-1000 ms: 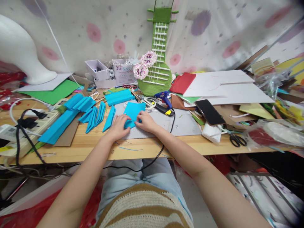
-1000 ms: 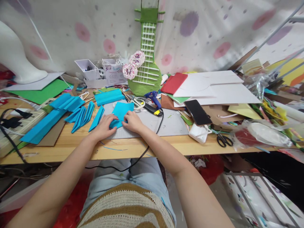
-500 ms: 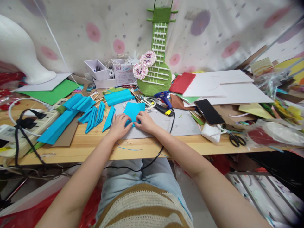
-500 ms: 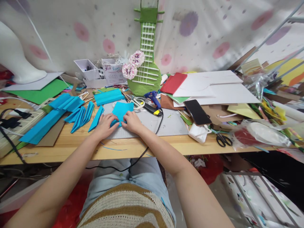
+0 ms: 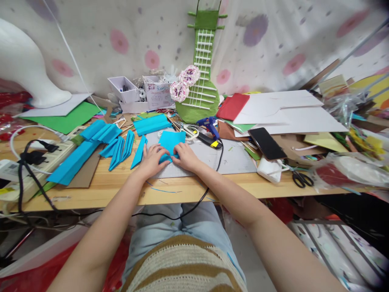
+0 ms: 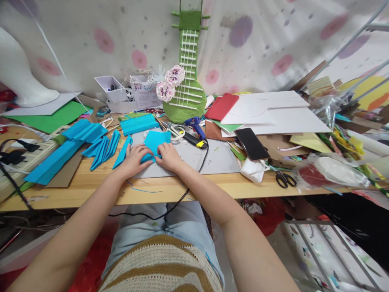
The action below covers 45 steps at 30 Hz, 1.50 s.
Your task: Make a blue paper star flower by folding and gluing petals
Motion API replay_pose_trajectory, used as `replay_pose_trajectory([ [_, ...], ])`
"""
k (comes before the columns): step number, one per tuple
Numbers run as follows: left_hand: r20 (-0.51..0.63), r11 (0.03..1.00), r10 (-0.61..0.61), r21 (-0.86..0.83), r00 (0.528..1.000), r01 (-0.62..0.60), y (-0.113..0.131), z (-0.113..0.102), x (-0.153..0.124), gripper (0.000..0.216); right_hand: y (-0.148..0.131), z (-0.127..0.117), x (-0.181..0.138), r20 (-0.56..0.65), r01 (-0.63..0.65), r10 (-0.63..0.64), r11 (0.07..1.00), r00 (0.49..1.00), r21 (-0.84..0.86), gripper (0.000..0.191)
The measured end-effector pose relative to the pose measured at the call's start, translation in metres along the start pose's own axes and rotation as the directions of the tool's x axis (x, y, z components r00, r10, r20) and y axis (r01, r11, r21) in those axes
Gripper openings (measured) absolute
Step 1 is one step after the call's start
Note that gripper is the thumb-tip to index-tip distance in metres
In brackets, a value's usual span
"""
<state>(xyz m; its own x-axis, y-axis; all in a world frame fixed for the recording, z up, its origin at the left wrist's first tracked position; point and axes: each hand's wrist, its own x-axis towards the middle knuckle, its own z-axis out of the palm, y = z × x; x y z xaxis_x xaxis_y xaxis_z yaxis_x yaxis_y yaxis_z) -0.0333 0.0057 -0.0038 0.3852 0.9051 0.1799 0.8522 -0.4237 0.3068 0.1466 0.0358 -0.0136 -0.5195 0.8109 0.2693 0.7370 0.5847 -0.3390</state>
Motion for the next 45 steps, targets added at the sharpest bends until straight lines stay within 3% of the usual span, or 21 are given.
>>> replay_pose_trajectory([
  [10,-0.008,0.998,0.036,0.045,0.999,-0.036,-0.006,0.001,0.004,0.026,0.009,0.003,-0.003,-0.057,0.056,-0.053,0.997,0.997,0.053,0.021],
  [17,0.035,0.999,0.025,0.025,0.999,-0.026,-0.007,-0.002,0.007,0.026,0.024,-0.001,-0.009,-0.086,0.007,-0.001,0.998,0.996,0.070,0.026],
  [23,0.036,0.998,0.047,0.036,0.998,-0.048,-0.007,-0.002,0.006,0.028,0.012,-0.003,-0.009,-0.171,0.045,-0.032,0.996,0.985,0.076,0.025],
  [28,0.042,0.999,0.026,0.029,0.999,-0.027,-0.005,-0.003,0.006,0.027,-0.003,-0.001,-0.009,-0.120,0.070,-0.067,0.997,0.991,0.024,0.041],
  [33,0.074,0.999,0.026,0.030,0.997,-0.028,-0.006,-0.005,0.006,0.028,0.003,-0.003,-0.011,-0.124,0.030,-0.032,0.999,0.992,-0.021,0.048],
  [40,0.099,0.999,0.048,0.006,0.994,-0.049,-0.011,-0.005,0.007,0.031,0.018,-0.014,-0.016,-0.111,-0.073,0.069,0.997,0.991,-0.037,0.046],
  [45,0.124,0.998,0.058,0.009,0.991,-0.060,-0.011,-0.011,0.008,0.036,0.022,-0.019,-0.016,-0.120,-0.064,0.058,0.997,0.991,-0.049,0.039],
])
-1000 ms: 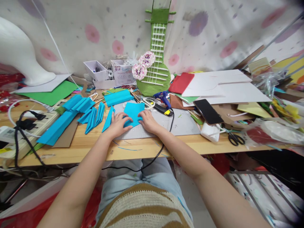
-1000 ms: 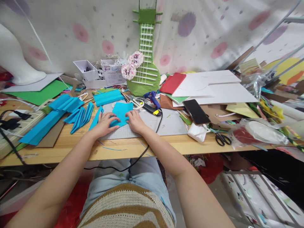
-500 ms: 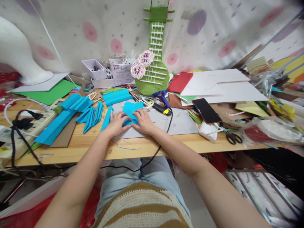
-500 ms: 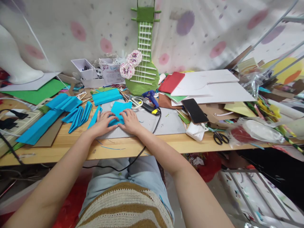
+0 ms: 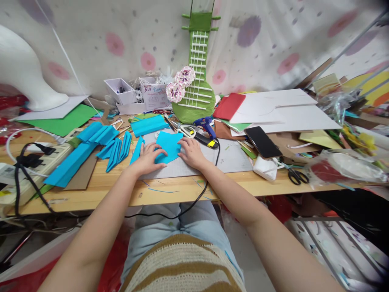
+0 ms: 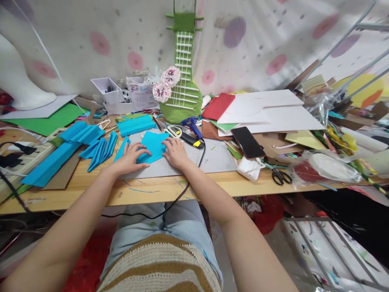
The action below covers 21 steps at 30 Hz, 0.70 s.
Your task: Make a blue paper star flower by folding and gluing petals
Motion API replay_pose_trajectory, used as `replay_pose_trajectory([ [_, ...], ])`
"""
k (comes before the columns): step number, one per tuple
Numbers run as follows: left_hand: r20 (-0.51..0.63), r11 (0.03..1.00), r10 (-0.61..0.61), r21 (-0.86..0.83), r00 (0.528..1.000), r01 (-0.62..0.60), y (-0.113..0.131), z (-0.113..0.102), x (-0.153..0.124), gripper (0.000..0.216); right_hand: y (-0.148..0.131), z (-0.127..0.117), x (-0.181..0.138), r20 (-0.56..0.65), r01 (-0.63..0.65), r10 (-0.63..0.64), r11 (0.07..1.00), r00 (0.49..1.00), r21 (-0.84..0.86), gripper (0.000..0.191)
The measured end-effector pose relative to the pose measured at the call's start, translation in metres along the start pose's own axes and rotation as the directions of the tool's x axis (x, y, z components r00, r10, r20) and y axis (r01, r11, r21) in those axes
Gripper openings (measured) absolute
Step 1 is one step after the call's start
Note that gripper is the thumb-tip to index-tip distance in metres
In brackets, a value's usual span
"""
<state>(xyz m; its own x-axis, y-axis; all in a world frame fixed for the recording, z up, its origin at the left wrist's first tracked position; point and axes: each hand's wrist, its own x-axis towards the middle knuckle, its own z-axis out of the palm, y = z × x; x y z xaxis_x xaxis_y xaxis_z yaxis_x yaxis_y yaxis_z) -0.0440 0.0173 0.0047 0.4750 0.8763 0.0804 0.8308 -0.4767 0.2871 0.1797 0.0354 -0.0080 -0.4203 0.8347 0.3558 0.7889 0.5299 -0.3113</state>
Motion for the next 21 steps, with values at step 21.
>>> replay_pose_trajectory([
  [21,-0.022,0.998,0.057,-0.021,0.998,-0.057,0.023,-0.004,0.031,0.024,0.006,-0.013,0.033,-0.036,-0.320,0.321,0.919,0.947,-0.231,0.033],
])
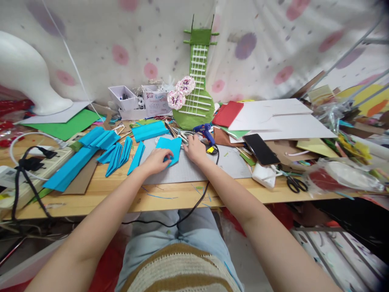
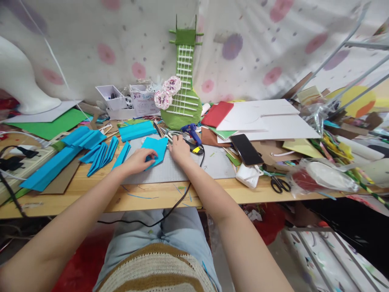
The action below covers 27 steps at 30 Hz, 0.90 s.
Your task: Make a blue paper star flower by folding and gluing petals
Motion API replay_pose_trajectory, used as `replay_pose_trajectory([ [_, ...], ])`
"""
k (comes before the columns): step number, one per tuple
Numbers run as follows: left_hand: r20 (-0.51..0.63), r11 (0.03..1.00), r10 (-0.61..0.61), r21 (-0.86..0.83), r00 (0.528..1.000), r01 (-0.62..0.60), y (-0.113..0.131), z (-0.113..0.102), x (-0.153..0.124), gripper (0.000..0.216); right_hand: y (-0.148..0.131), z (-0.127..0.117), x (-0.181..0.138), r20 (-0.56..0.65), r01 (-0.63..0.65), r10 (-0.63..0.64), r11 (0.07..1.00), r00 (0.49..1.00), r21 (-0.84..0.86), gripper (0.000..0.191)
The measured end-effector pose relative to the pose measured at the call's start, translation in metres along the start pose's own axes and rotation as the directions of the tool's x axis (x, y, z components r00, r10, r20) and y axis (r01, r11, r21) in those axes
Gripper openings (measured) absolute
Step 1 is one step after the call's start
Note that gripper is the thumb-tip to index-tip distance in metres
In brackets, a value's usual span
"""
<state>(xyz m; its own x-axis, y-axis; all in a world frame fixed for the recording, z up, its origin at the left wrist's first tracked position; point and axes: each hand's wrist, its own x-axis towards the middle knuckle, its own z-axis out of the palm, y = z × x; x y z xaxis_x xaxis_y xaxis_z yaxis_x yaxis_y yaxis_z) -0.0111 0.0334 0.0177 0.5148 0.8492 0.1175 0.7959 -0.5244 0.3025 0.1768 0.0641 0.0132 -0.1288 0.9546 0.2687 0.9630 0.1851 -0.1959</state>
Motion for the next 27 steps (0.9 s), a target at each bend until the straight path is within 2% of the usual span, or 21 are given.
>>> replay_pose_trajectory([
  [5,0.053,1.000,0.006,-0.027,0.999,-0.005,-0.007,-0.001,-0.001,0.031,-0.006,-0.005,0.033,0.148,-0.059,0.075,0.992,0.986,-0.109,0.043],
  [9,0.139,1.000,0.010,-0.027,0.990,-0.006,-0.013,-0.013,-0.003,0.039,-0.007,-0.015,0.053,0.280,-0.046,0.088,0.987,0.956,-0.151,0.030],
  [11,0.188,0.999,0.019,-0.041,0.982,-0.012,-0.020,-0.023,-0.003,0.040,-0.006,-0.021,0.058,0.271,-0.031,0.073,0.987,0.960,-0.155,0.031],
  [14,0.239,0.997,0.049,-0.064,0.970,-0.035,-0.032,-0.035,-0.004,0.037,-0.005,-0.027,0.064,0.180,-0.001,0.030,0.987,0.983,-0.158,0.032],
  [18,0.297,0.997,0.066,-0.045,0.953,-0.055,-0.038,-0.039,-0.004,0.030,-0.009,-0.025,0.075,0.131,0.052,-0.029,0.983,0.991,-0.175,0.033],
  [23,0.235,0.996,0.077,-0.067,0.969,-0.063,-0.027,-0.028,-0.005,0.031,-0.021,-0.010,0.091,0.149,0.231,-0.205,0.956,0.967,-0.182,0.034],
  [27,0.193,0.994,0.042,-0.111,0.980,-0.021,-0.020,-0.022,-0.004,0.034,-0.028,0.004,0.102,0.180,0.273,-0.242,0.946,0.953,-0.176,0.031],
])
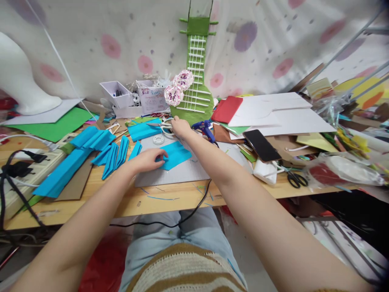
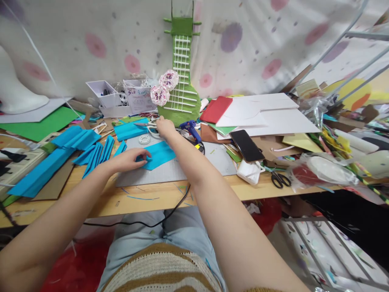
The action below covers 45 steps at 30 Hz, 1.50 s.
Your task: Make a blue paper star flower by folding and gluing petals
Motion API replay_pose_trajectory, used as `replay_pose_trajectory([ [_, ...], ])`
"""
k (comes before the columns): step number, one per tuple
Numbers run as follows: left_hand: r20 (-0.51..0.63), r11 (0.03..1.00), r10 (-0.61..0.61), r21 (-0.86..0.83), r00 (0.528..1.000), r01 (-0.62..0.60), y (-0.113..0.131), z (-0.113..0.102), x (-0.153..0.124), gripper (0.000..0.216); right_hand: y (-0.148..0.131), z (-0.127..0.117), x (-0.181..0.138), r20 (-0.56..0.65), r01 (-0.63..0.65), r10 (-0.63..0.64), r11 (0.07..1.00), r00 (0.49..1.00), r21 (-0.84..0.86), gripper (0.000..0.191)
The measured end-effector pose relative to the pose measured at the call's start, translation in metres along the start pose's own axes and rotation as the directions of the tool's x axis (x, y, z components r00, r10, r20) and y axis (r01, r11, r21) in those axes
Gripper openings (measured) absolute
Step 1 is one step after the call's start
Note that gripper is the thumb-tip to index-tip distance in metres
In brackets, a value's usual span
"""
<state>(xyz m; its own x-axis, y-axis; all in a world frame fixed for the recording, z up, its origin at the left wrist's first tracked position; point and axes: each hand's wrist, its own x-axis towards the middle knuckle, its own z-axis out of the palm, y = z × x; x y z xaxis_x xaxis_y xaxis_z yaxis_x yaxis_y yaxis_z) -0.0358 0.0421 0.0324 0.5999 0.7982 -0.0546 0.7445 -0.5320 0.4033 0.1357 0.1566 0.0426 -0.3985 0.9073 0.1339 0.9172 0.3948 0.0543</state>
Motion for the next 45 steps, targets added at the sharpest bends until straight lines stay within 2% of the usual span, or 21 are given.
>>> replay_pose_trajectory([
  [4,-0.030,1.000,-0.003,-0.028,1.000,0.002,-0.006,0.000,0.003,0.039,0.000,0.007,0.004,0.003,-0.076,0.076,0.994,0.997,0.075,0.030],
  [7,-0.077,1.000,0.002,-0.023,0.997,-0.003,-0.015,0.001,0.005,0.043,0.001,0.008,-0.004,-0.055,-0.098,0.107,0.984,0.993,0.147,0.032],
  [11,-0.155,0.998,-0.043,0.035,0.987,0.049,-0.015,0.005,0.005,0.045,0.008,0.007,-0.036,-0.135,0.046,-0.004,0.949,0.991,0.311,0.026],
  [13,-0.212,0.992,-0.074,0.085,0.974,0.094,-0.008,0.010,0.004,0.040,0.014,0.009,-0.058,-0.108,0.152,-0.116,0.887,0.987,0.435,0.030],
  [15,-0.272,0.985,-0.102,0.107,0.957,0.135,0.001,0.016,0.001,0.031,0.021,0.014,-0.079,-0.068,0.196,-0.188,0.841,0.980,0.504,0.031],
  [20,-0.403,0.975,-0.206,-0.011,0.892,0.220,0.004,0.032,0.001,0.022,0.028,0.027,-0.116,-0.122,0.232,-0.198,0.809,0.973,0.541,0.024],
  [23,-0.465,0.964,-0.257,-0.065,0.847,0.257,-0.002,0.030,0.011,0.021,0.024,0.030,-0.123,-0.162,0.290,-0.241,0.796,0.957,0.531,0.021],
  [25,-0.429,0.958,-0.278,-0.057,0.860,0.281,-0.004,0.024,0.023,0.023,0.021,0.031,-0.124,-0.190,0.321,-0.259,0.781,0.947,0.535,0.019],
  [29,-0.196,0.926,-0.377,-0.047,0.905,0.375,0.001,0.010,0.052,0.037,0.018,0.036,-0.126,-0.248,0.300,-0.188,0.765,0.950,0.569,0.018],
  [33,-0.101,0.881,-0.471,-0.099,0.877,0.462,0.010,0.003,0.068,0.059,0.021,0.042,-0.130,-0.275,0.216,-0.050,0.757,0.960,0.617,0.021],
  [36,-0.091,0.861,-0.502,-0.143,0.860,0.487,0.012,0.000,0.068,0.045,0.022,0.042,-0.130,-0.306,0.161,0.066,0.738,0.950,0.656,0.019],
  [39,-0.138,0.856,-0.474,-0.304,0.870,0.418,0.010,-0.003,0.060,0.018,0.021,0.039,-0.128,-0.358,0.144,0.177,0.691,0.917,0.708,0.020],
  [40,-0.201,0.843,-0.474,-0.384,0.857,0.376,0.010,-0.004,0.056,0.015,0.020,0.038,-0.127,-0.362,0.144,0.203,0.664,0.910,0.734,0.022],
  [41,-0.294,0.825,-0.487,-0.464,0.822,0.323,0.009,-0.003,0.052,0.016,0.020,0.037,-0.127,-0.350,0.144,0.223,0.621,0.910,0.770,0.026],
  [42,-0.402,0.803,-0.515,-0.536,0.757,0.261,0.009,0.000,0.049,0.019,0.020,0.035,-0.126,-0.315,0.139,0.233,0.558,0.920,0.818,0.032],
  [43,-0.502,0.777,-0.551,-0.599,0.666,0.192,0.010,0.003,0.046,0.024,0.019,0.035,-0.125,-0.257,0.123,0.233,0.470,0.938,0.874,0.039],
  [45,-0.632,0.719,-0.632,-0.694,0.448,0.035,0.012,0.016,0.043,0.033,0.018,0.034,-0.124,-0.114,0.063,0.189,0.253,0.975,0.965,0.053],
])
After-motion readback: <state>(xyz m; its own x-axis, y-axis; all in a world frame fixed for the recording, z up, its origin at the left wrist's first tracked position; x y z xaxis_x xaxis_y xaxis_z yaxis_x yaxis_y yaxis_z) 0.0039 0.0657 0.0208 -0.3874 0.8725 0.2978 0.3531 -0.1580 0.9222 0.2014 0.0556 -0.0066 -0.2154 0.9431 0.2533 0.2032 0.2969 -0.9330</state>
